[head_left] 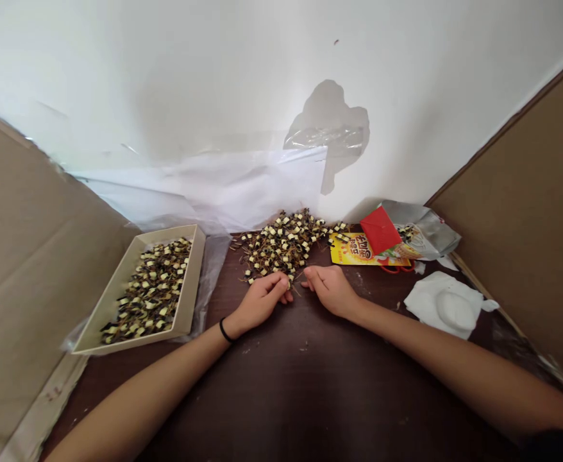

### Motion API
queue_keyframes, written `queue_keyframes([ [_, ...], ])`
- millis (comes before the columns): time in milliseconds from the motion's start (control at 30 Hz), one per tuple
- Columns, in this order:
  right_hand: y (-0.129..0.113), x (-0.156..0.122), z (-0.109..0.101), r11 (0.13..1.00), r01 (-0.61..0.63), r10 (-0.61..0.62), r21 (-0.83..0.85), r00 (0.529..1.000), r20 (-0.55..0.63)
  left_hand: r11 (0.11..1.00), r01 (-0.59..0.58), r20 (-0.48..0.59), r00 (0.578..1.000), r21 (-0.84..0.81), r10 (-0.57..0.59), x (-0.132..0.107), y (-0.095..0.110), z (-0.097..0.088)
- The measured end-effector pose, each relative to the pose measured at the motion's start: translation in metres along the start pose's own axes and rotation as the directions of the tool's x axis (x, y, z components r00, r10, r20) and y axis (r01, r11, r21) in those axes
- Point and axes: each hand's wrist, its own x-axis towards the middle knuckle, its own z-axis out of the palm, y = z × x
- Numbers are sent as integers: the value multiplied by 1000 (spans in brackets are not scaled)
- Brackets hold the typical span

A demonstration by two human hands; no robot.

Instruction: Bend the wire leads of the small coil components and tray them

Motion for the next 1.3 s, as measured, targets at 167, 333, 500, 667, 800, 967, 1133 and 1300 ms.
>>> queue_keyframes([
  [167, 7, 3, -1, 982, -96, 90, 160, 995, 50, 1000, 3, 2, 1000, 27, -3, 0, 1, 0],
  [333, 3, 4, -3, 962, -106, 73, 252, 988, 137, 998, -6, 22, 1000, 59, 5, 0, 4, -1],
  [500, 3, 7, -2, 975, -8, 15, 222, 999, -28, 996, -11, 32, 999, 84, 8, -1, 7, -1],
  [667, 6, 7, 1, 988, 28, -9, 150, 992, -124, 996, -5, 26, 1000, 93, 2, -1, 7, 0],
  [800, 3, 4, 2, 986, -19, 37, 168, 994, -107, 997, 1, 30, 1000, 74, -3, 0, 5, 1],
  [967, 3, 4, 3, 986, -136, 143, 102, 988, -65, 996, -7, 33, 999, 86, 4, -1, 5, 1],
  [1133, 5, 5, 5, 985, -142, 150, 101, 986, -74, 995, -15, 28, 1000, 98, 12, -1, 5, 1],
  [1300, 5, 4, 4, 990, -122, 129, 78, 988, -90, 997, -13, 33, 999, 77, 11, -1, 3, 1],
])
